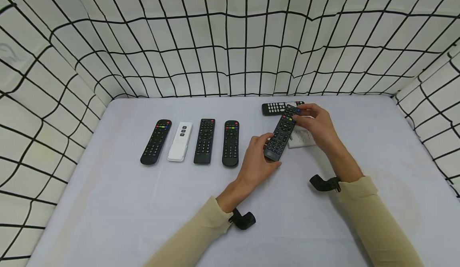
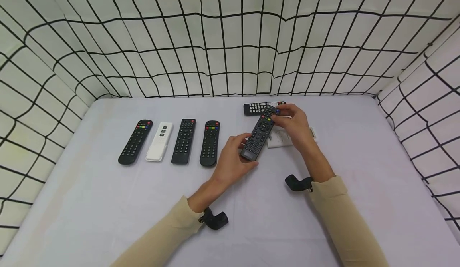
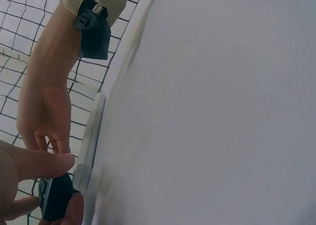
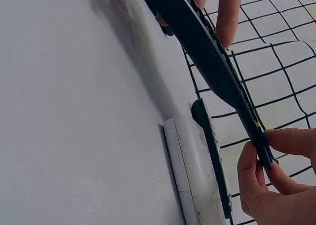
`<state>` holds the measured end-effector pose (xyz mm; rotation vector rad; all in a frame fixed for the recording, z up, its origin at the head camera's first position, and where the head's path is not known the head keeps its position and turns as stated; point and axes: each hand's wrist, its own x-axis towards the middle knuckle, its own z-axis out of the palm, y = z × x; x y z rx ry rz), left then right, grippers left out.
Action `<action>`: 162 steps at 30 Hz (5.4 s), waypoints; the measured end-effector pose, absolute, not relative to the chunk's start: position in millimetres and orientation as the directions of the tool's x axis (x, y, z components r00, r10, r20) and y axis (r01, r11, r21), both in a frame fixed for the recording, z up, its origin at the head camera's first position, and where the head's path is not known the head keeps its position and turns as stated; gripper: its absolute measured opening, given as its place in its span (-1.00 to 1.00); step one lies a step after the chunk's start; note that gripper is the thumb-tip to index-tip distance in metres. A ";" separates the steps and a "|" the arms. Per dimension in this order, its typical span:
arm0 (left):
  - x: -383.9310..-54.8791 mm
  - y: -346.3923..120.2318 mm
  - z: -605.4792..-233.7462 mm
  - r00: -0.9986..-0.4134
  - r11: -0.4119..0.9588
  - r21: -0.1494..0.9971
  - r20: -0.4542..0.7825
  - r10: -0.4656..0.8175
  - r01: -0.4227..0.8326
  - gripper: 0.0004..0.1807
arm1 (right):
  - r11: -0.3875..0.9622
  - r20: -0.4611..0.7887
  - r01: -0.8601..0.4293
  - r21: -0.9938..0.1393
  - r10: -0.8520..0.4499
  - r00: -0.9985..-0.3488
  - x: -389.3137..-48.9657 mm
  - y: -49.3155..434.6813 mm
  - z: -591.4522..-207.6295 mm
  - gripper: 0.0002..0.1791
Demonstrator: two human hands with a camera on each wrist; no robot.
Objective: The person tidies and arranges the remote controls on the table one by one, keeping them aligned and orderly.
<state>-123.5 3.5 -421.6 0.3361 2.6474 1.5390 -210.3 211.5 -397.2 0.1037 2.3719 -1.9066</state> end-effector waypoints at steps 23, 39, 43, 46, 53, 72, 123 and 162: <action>-113.7 -8.3 -417.4 -0.971 0.527 0.831 0.067 0.229 0.181 -0.07 | 0.239 -0.129 0.113 -0.964 -0.051 -0.990 -215.1 197.8 -405.6 -0.39; -105.0 -13.9 -423.4 -0.969 0.565 0.794 0.116 0.219 0.223 -0.15 | 0.292 -0.144 0.113 -0.950 -0.084 -0.986 -216.3 188.4 -409.5 -0.44; -103.3 -13.3 -423.3 -0.971 0.579 0.785 0.116 0.210 0.220 -0.15 | 0.306 -0.137 0.103 -0.947 -0.092 -0.986 -216.3 186.3 -409.7 -0.45; -102.1 -12.6 -422.3 -0.972 0.586 0.781 0.115 0.204 0.216 -0.15 | 0.308 -0.139 0.103 -0.946 -0.096 -0.986 -216.0 184.8 -408.0 -0.45; -99.9 -11.8 -420.9 -0.977 0.606 0.771 0.100 0.188 0.195 -0.15 | 0.353 -0.129 0.089 -0.931 -0.092 -0.987 -217.4 179.6 -409.0 -0.46; -98.3 -15.2 -418.1 -0.989 0.610 0.784 0.031 0.141 0.112 -0.12 | 0.429 -0.130 0.070 -0.900 -0.114 -0.985 -224.8 159.3 -408.8 -0.48; -94.6 -21.5 -414.1 -0.990 0.712 0.698 -0.026 0.137 0.081 -0.17 | 0.519 -0.215 0.084 -0.851 -0.198 -0.956 -226.6 133.1 -411.3 -0.35; -110.5 11.4 -399.9 -0.921 0.771 0.505 0.230 0.314 0.389 -0.48 | 0.457 -0.062 0.042 -0.889 -0.029 -0.998 -209.4 192.2 -400.7 -0.54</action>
